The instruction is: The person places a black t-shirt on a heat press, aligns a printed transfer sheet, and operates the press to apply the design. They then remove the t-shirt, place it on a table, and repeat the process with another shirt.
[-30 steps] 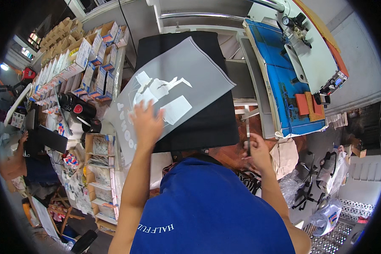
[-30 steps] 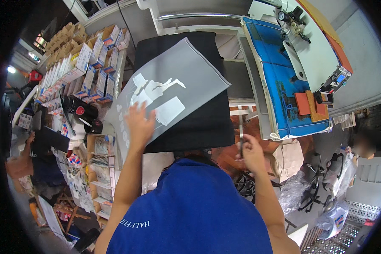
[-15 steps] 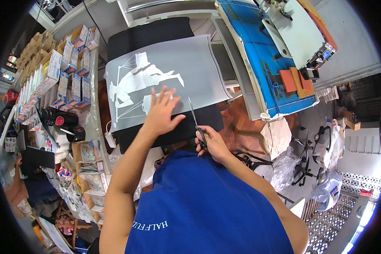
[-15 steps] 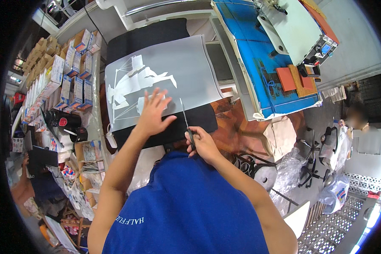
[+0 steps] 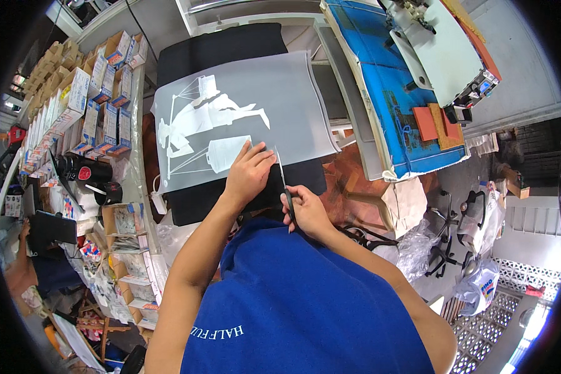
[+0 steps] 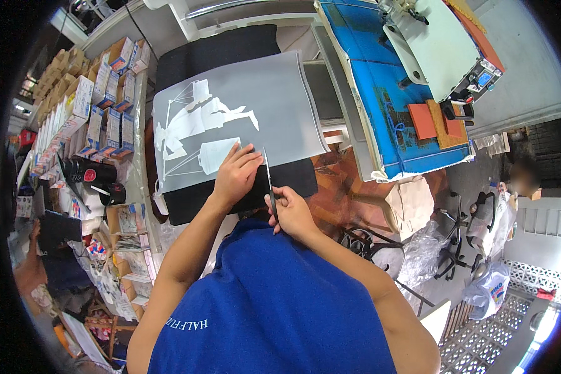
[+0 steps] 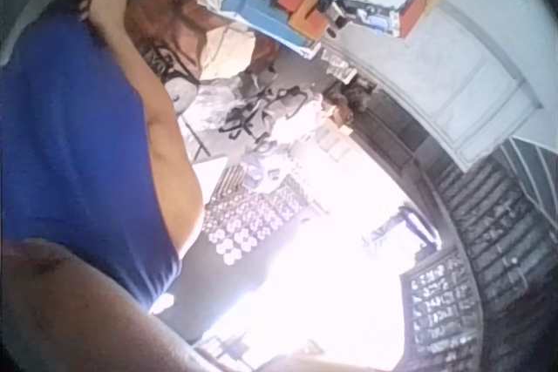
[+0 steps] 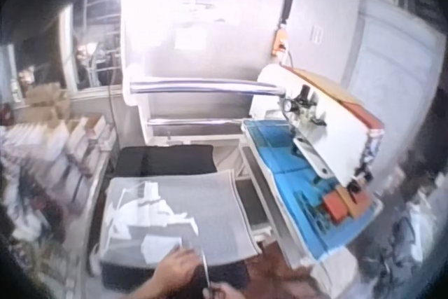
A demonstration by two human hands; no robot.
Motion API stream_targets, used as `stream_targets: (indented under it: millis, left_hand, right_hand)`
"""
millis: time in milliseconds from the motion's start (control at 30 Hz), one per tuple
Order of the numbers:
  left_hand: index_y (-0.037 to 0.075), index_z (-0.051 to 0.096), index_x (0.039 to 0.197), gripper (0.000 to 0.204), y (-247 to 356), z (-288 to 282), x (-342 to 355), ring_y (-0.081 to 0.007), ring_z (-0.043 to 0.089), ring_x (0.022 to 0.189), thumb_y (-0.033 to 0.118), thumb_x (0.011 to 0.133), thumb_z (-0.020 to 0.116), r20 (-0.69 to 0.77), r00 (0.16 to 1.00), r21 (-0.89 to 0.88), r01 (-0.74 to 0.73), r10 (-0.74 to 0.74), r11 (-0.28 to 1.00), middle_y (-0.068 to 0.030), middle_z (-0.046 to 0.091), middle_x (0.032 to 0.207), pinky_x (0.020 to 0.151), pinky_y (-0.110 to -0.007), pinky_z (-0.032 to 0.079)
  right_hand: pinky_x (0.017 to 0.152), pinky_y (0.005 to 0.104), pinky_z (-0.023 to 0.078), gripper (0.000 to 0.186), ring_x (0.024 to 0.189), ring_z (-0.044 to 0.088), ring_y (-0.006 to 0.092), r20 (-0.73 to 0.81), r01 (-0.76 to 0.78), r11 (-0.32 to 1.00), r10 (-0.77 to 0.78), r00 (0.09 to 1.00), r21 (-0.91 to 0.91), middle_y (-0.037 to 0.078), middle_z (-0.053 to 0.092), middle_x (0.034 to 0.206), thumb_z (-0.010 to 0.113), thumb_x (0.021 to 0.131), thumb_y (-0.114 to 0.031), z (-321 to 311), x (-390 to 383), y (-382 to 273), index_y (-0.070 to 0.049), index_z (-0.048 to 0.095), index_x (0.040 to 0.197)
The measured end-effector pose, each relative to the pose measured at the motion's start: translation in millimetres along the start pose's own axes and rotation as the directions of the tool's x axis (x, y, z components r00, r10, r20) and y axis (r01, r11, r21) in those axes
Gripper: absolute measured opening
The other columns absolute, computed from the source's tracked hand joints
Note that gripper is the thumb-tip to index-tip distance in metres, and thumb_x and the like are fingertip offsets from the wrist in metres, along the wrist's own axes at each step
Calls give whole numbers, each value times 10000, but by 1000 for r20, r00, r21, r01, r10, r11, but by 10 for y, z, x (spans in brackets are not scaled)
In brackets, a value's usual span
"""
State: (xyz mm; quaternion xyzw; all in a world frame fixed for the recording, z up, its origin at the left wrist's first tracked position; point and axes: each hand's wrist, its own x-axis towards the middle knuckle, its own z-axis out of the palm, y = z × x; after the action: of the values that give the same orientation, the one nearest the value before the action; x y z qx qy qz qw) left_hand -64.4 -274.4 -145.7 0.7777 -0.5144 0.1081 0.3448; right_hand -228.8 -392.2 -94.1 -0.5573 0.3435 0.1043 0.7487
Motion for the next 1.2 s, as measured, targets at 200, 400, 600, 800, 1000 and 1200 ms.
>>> stream_targets:
  millis: [200, 400, 600, 800, 1000, 1200]
  left_hand:
    - [47, 727, 1001, 224, 155, -144, 38, -284, 683, 1094, 11, 787, 673, -30, 1000, -39, -4, 3, 999, -93, 731, 1084, 1062, -494, 473]
    - [43, 718, 993, 234, 160, -184, 51, -278, 702, 1044, 6, 766, 673, -75, 997, -60, -12, 7, 998, -95, 732, 1062, 994, -474, 528]
    - [32, 713, 974, 224, 251, -299, 56, -278, 715, 1008, -11, 761, 659, -131, 991, -87, -27, 15, 996, -101, 734, 1039, 941, -457, 565]
    - [27, 716, 961, 221, 296, -389, 48, -280, 714, 1012, -22, 754, 661, -152, 988, -98, -42, 26, 994, -105, 734, 1028, 939, -455, 568]
    - [32, 728, 961, 200, 506, -640, -24, -267, 708, 1034, -7, 768, 694, -163, 986, -113, -58, 39, 992, -90, 735, 1046, 951, -441, 562]
    - [59, 728, 965, 218, 654, -716, -153, -245, 703, 1052, -16, 761, 702, -144, 989, -162, -59, 36, 985, -75, 738, 1032, 997, -431, 535]
  right_hand:
    - [388, 256, 450, 418, 548, 577, 112, -43, -17, 998, 19, 999, 62, 36, 568, 768, 671, 978, -281, 42, 196, -226, -5, 550, 1267]
    - [375, 252, 427, 397, 536, 570, 109, -50, -21, 1000, 22, 998, 23, 37, 566, 764, 668, 979, -272, 21, 236, -261, -7, 558, 1253]
    - [369, 250, 410, 381, 532, 567, 103, -68, -16, 997, 22, 997, 79, 42, 574, 767, 658, 982, -264, 29, 382, -360, -12, 560, 1250]
    - [367, 256, 399, 380, 529, 569, 113, -78, 27, 1000, -27, 997, 0, 48, 580, 750, 667, 973, -258, 34, 458, -407, -2, 563, 1234]
    - [377, 248, 395, 260, 511, 544, 99, -93, 116, 993, -117, 989, -8, 36, 586, 728, 652, 978, -237, 79, 952, -815, -2, 592, 1072]
    - [395, 239, 386, 314, 533, 552, 97, -78, 106, 993, -102, 992, 44, 27, 569, 728, 671, 965, -248, 13, 1359, -1044, -3, 583, 1141]
